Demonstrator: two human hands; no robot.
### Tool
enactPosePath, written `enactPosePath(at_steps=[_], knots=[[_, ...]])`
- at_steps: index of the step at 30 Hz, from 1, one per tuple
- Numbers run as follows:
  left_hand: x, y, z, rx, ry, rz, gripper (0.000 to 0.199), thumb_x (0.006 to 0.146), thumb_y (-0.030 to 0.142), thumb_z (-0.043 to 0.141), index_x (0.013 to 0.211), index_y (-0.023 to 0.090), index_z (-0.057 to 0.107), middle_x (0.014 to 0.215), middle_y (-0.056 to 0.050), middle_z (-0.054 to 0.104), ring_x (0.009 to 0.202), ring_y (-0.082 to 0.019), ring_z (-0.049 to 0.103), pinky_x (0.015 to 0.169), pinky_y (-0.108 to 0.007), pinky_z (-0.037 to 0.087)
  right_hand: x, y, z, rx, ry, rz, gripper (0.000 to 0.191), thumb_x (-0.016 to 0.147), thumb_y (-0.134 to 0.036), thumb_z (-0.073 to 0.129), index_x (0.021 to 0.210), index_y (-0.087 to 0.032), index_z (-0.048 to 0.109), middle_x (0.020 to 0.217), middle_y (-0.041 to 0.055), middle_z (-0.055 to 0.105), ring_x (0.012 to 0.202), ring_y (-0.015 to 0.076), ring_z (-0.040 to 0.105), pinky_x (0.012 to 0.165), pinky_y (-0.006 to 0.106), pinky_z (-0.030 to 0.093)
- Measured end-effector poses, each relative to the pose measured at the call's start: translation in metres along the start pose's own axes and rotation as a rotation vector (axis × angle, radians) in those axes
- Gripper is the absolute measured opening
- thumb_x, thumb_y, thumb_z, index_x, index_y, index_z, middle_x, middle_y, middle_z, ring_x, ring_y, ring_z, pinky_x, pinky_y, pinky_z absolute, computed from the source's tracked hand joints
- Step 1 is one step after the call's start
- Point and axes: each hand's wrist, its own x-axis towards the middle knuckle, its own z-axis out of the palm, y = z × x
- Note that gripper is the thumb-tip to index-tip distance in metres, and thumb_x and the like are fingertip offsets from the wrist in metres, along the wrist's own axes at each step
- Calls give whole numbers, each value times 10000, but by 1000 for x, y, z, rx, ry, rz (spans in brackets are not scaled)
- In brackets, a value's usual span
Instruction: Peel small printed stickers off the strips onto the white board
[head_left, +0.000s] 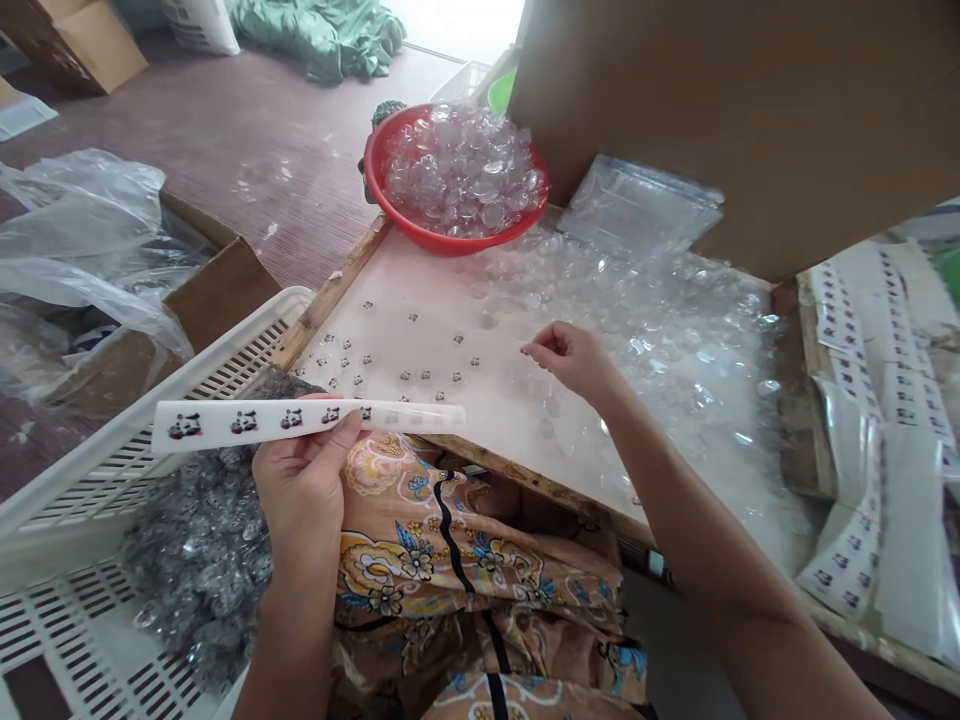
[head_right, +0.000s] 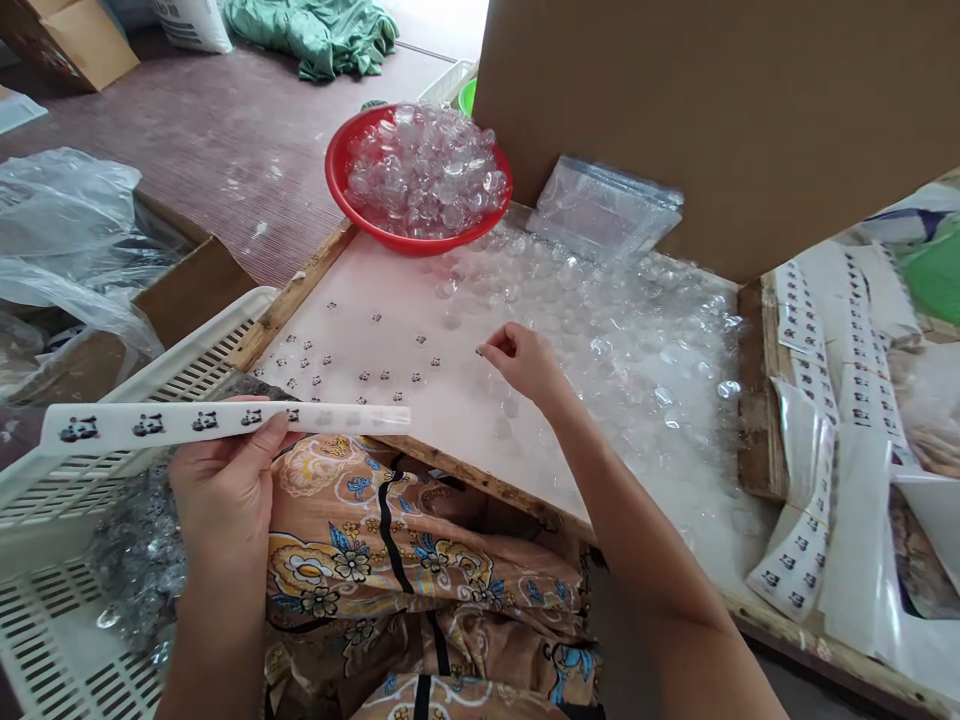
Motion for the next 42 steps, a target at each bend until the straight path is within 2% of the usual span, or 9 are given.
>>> enactPosePath(at_steps=[3, 10, 13, 18, 22, 26, 30, 33, 42], knots=[[0, 0, 0, 18, -8, 19, 215, 677, 170, 842, 862, 166, 734, 794, 3, 716, 704, -136, 695, 675, -265, 628, -1, 15, -2, -169, -70, 72, 170, 775, -347, 635, 707, -196, 597, 602, -10, 569, 559, 128, 489, 551, 283, 353], [-1, 2, 1, 16, -4, 14, 206, 663, 162, 847, 833, 169, 730, 808, 9, 702, 722, -133, 691, 675, -264, 629, -2, 17, 11, -272, -79, 119, 93, 739, -267, 644, 685, -202, 606, 639, -3, 619, 609, 143, 540, 588, 270, 378], [-1, 2, 2, 22, 5, 17, 221, 659, 158, 847, 846, 173, 729, 802, 12, 699, 711, -128, 684, 665, -259, 627, -3, 14, 23, -346, -77, 73, 53, 769, -211, 622, 718, -200, 614, 699, 13, 646, 651, 151, 563, 628, 273, 392], [-1, 0, 2, 41, 6, 21, 227, 660, 166, 841, 849, 167, 715, 813, 6, 699, 717, -136, 688, 672, -272, 629, 2, 2, 47, -429, -28, -74, 65, 814, -168, 608, 854, -191, 654, 939, 80, 679, 780, 187, 613, 726, 308, 431], [0, 0, 0, 78, 2, 28, 230, 659, 196, 837, 850, 162, 714, 753, 9, 699, 652, -130, 681, 626, -257, 622, 5, -10, 55, -357, -31, -78, 286, 805, -122, 627, 1081, -196, 626, 879, 60, 712, 789, 210, 637, 743, 335, 447], [0, 0, -1, 115, -36, 17, 215, 681, 228, 825, 858, 168, 719, 758, 1, 710, 665, -139, 687, 633, -264, 624, -17, -39, 60, -179, 4, -253, 155, 860, -176, 602, 1009, -196, 643, 1005, 91, 717, 802, 196, 651, 746, 346, 475], [-1, 0, 2, 140, -57, 66, 175, 706, 228, 816, 849, 178, 729, 780, -3, 720, 697, -139, 695, 661, -246, 613, -53, -86, 78, 198, -224, -510, 185, 854, -290, 679, 1020, -212, 651, 974, 47, 718, 862, 163, 651, 763, 306, 508], [-4, 1, 3, 160, -71, 100, 160, 726, 233, 813, 857, 181, 737, 824, -13, 733, 754, -158, 710, 708, -259, 613, -67, -109, 93, 294, -228, -598, 96, 903, -279, 634, 967, -211, 656, 916, 21, 701, 828, 132, 632, 756, 283, 503], [-12, 4, 1, 261, -130, 89, 202, 858, 339, 704, 962, 171, 749, 953, -58, 763, 819, -216, 739, 723, -313, 625, -75, -109, 97, 143, -88, -726, 115, 971, -224, 536, 992, -215, 648, 981, 54, 699, 888, 153, 621, 788, 318, 504]])
